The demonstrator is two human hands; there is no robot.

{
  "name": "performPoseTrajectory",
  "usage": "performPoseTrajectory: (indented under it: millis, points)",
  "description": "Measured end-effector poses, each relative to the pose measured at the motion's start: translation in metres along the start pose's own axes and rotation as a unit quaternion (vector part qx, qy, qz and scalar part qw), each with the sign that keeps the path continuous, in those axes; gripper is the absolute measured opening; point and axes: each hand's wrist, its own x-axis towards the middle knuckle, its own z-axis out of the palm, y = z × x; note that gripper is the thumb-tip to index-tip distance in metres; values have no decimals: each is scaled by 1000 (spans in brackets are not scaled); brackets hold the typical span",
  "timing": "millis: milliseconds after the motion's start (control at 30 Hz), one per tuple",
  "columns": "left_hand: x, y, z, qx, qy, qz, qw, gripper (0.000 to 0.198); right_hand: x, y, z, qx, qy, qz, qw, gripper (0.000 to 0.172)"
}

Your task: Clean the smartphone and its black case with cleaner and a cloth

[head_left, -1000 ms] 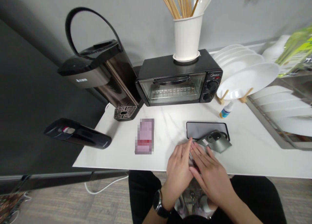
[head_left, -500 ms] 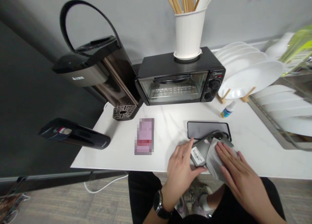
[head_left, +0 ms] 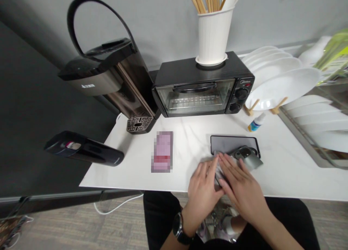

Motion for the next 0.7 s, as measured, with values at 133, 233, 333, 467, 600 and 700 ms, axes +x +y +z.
performPoseTrajectory:
  millis: [133, 233, 333, 467, 600, 700]
  points:
    - [-4, 1, -2, 1, -2, -11, 1000, 94, -7, -24, 1, 18, -6, -30, 999, 73]
    - [-4, 2, -3, -2, -2, -12, 1000, 99, -21, -23, -7, 34, -26, -57, 997, 70]
    - [-2, 2, -2, -2, 3, -13, 1000, 100, -34, -11, -15, 39, -35, -61, 997, 68]
    - [1, 1, -1, -3, -4, 12, 1000, 104, -45, 13, -18, 8, -27, 1, 1000, 67]
    - [4, 0, -1, -1, 10, 15, 1000, 112, -42, 40, -19, -33, 1, 87, 996, 64]
    - [5, 1, -1, 0, 10, 10, 1000, 112, -30, 52, -18, -47, 21, 109, 993, 62]
